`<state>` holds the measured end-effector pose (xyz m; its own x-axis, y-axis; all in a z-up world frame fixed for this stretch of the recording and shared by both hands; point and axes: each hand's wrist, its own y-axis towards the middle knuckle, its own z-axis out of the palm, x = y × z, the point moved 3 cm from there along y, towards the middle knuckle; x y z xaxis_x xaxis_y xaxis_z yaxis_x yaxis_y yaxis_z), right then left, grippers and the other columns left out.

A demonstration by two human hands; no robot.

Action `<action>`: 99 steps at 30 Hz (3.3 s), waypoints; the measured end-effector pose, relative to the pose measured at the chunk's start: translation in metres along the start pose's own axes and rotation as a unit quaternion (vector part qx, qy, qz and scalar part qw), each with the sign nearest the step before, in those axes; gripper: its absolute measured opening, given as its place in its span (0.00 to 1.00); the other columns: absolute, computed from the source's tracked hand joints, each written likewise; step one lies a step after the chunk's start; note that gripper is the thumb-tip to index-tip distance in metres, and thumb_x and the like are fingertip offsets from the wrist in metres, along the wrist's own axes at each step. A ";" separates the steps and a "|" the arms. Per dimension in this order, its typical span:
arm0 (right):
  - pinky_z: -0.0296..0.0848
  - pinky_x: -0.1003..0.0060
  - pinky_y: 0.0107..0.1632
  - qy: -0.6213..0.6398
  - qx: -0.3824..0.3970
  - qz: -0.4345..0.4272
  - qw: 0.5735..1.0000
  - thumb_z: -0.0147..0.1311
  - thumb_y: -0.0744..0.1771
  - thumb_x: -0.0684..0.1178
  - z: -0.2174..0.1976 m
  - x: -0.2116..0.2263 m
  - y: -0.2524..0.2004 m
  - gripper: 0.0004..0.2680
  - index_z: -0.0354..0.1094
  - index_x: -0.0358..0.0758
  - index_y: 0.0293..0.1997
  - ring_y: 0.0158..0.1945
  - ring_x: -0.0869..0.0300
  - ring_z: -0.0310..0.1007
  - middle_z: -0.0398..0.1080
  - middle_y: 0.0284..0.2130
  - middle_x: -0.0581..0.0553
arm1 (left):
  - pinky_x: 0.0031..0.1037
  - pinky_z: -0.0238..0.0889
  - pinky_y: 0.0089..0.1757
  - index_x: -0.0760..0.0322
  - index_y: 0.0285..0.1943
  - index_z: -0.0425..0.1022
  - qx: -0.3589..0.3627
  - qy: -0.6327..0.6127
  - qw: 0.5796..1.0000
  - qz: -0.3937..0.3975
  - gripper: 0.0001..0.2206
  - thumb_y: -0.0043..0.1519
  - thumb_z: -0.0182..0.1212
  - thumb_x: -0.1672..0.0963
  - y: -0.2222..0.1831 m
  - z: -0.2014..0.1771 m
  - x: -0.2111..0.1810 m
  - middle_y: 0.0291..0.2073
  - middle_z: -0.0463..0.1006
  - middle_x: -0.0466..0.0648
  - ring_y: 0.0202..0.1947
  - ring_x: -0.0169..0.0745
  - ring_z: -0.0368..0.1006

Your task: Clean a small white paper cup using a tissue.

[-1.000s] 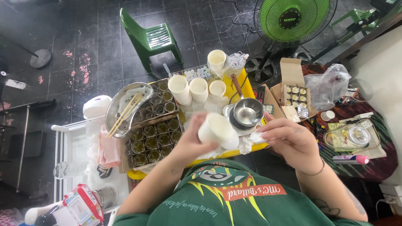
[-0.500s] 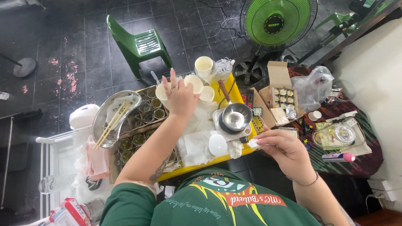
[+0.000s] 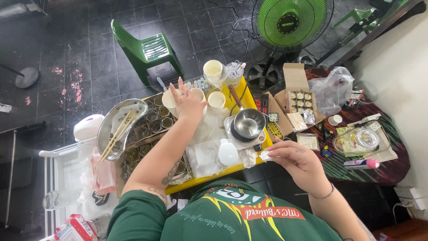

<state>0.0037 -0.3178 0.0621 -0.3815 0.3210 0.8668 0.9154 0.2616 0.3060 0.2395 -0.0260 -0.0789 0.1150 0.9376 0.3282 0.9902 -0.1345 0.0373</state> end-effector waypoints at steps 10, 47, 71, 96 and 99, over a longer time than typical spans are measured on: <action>0.73 0.61 0.57 0.111 -0.050 0.112 0.986 0.56 0.65 0.34 -0.001 -0.042 -0.025 0.05 0.76 0.31 0.42 0.52 0.57 0.76 0.77 0.45 0.42 | 0.45 0.71 0.47 0.63 0.59 0.70 0.013 -0.248 0.960 0.129 0.16 0.68 0.56 0.51 -0.014 0.008 -0.064 0.56 0.73 0.54 0.48 0.59 0.76; 0.73 0.70 0.52 0.252 -0.082 0.253 0.930 0.54 0.68 0.39 0.014 -0.069 -0.020 0.07 0.74 0.31 0.49 0.47 0.65 0.74 0.76 0.44 0.47 | 0.43 0.61 0.49 0.53 0.36 0.79 -0.363 -0.456 0.802 0.131 0.08 0.55 0.76 0.53 -0.104 -0.045 -0.008 0.38 0.71 0.41 0.45 0.47 0.70; 0.59 0.40 0.71 -0.264 0.168 -0.395 0.864 0.59 0.56 0.42 0.118 0.065 0.075 0.16 0.76 0.36 0.46 0.59 0.48 0.73 0.71 0.50 0.44 | 0.39 0.67 0.61 0.57 0.71 0.53 -0.163 -0.821 0.491 0.243 0.38 0.57 0.76 0.61 -0.214 -0.102 0.050 0.64 0.69 0.57 0.64 0.49 0.69; 0.43 0.35 0.76 -0.167 0.176 -0.321 0.915 0.66 0.66 0.54 0.141 0.075 0.048 0.26 0.57 0.35 0.67 0.70 0.43 0.63 0.67 0.58 0.38 | 0.45 0.72 0.54 0.55 0.61 0.66 -0.409 -0.545 0.669 0.296 0.22 0.62 0.69 0.49 -0.232 -0.132 0.076 0.60 0.68 0.56 0.55 0.62 0.72; 0.39 0.34 0.76 -0.102 0.215 -0.260 0.936 0.66 0.64 0.54 0.144 0.076 0.045 0.29 0.54 0.32 0.68 0.67 0.39 0.65 0.65 0.61 0.32 | 0.45 0.72 0.53 0.55 0.61 0.66 -0.408 -0.542 0.674 0.293 0.22 0.63 0.70 0.49 -0.234 -0.133 0.078 0.59 0.68 0.56 0.55 0.61 0.72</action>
<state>-0.0024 -0.1508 0.0849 -0.8180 0.2032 0.5382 0.4788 0.7591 0.4410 0.0065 0.0360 0.0632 0.8954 0.2709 -0.3534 0.4275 -0.3008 0.8525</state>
